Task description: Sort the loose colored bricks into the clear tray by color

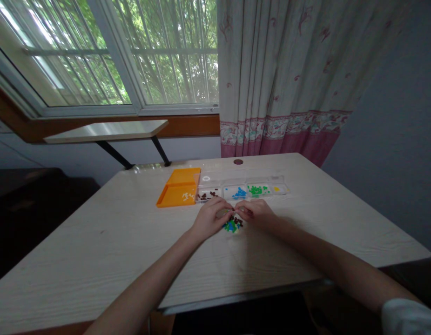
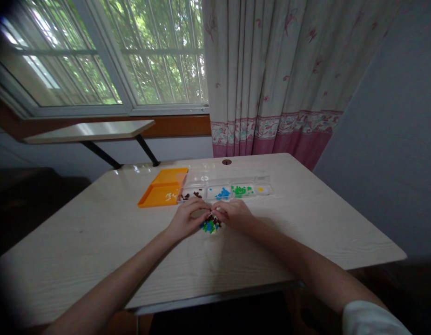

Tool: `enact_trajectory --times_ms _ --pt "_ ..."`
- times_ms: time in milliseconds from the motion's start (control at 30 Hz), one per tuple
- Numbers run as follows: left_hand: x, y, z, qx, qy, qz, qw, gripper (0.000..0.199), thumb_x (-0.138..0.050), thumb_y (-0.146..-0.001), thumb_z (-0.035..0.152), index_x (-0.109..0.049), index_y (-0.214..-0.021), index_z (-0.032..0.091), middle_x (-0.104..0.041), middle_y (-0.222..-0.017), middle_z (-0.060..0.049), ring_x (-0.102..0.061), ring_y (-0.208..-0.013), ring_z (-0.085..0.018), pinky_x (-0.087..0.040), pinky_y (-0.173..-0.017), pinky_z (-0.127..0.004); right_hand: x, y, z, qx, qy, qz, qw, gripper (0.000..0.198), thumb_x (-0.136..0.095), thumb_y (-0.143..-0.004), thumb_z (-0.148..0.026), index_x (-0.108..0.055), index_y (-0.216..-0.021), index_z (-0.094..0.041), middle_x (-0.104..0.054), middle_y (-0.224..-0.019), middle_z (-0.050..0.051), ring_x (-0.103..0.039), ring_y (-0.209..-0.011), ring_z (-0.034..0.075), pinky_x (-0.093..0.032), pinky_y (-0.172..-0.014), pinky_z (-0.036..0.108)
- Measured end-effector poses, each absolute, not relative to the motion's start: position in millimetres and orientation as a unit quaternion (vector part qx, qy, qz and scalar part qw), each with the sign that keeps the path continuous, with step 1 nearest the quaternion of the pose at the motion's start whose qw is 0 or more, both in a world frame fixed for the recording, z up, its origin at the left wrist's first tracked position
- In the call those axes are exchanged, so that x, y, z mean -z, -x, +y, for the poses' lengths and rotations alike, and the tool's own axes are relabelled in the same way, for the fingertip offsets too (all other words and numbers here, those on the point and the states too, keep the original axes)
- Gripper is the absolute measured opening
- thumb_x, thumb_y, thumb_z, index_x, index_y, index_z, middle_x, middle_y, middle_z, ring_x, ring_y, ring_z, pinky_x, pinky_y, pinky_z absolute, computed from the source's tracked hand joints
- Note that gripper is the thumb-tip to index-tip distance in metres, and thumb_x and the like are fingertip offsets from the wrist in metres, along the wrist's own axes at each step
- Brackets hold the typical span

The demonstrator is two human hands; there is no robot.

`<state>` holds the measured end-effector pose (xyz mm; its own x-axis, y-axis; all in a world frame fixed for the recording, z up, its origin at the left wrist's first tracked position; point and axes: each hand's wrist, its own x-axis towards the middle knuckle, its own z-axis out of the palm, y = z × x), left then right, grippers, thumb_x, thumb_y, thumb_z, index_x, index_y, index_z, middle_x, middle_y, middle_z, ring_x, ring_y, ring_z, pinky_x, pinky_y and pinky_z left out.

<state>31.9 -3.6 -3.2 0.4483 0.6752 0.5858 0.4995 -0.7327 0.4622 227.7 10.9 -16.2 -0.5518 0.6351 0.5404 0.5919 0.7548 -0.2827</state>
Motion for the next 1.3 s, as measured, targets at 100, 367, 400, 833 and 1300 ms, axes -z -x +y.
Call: enact_trajectory --times_ms 100,367,400,833,1300 --pt "2 -30 -4 -0.392 -0.842 0.354 0.113 0.012 -0.054 -0.080 0.023 -0.062 -0.084 0.017 -0.059 -0.081 -0.005 -0.055 -0.079 -0.015 -0.045 -0.072 -0.027 11 -230 10 -0.071 0.373 -0.880 0.285 0.027 -0.044 -0.085 -0.037 -0.062 -0.092 -0.019 -0.057 -0.055 -0.002 -0.049 -0.050 0.009 -0.033 -0.054 0.019" --pt "-11 -13 -3 -0.477 -0.773 0.412 0.068 0.010 -0.058 -0.078 0.022 -0.064 -0.082 0.015 -0.061 -0.077 -0.005 -0.055 -0.070 -0.013 -0.045 -0.065 -0.023 -1 -247 14 -0.162 0.373 -0.904 0.130 0.019 -0.048 -0.083 -0.032 -0.063 -0.087 -0.020 -0.057 -0.059 -0.002 -0.048 -0.053 0.009 -0.029 -0.054 0.019" --pt "-12 -11 -3 -0.485 -0.767 0.416 0.063 0.010 -0.058 -0.078 0.023 -0.064 -0.082 0.015 -0.061 -0.076 -0.004 -0.054 -0.069 -0.012 -0.045 -0.064 -0.023 -2 -248 15 -0.168 0.372 -0.905 0.117 0.020 -0.048 -0.083 -0.032 -0.063 -0.088 -0.020 -0.057 -0.060 -0.002 -0.048 -0.054 0.009 -0.029 -0.054 0.019" --pt "-14 -7 -4 -0.517 -0.752 0.407 0.030 0.010 -0.058 -0.078 0.023 -0.065 -0.083 0.017 -0.060 -0.074 -0.003 -0.052 -0.064 -0.011 -0.044 -0.060 -0.022 -3 -248 14 -0.193 0.368 -0.904 0.102 0.020 -0.050 -0.082 -0.033 -0.064 -0.090 -0.021 -0.055 -0.059 -0.002 -0.048 -0.054 0.009 -0.028 -0.053 0.019" --pt "6 15 25 -0.402 -0.688 0.604 -0.035 0.020 -0.053 -0.079 0.033 -0.065 -0.084 0.018 -0.058 -0.065 -0.001 -0.054 -0.062 -0.014 -0.037 -0.055 -0.022 -1 -251 17 -0.172 0.354 -0.915 0.091 0.023 -0.049 -0.082 -0.033 -0.064 -0.095 -0.023 -0.061 -0.066 0.000 -0.054 -0.060 0.012 -0.034 -0.057 0.020"
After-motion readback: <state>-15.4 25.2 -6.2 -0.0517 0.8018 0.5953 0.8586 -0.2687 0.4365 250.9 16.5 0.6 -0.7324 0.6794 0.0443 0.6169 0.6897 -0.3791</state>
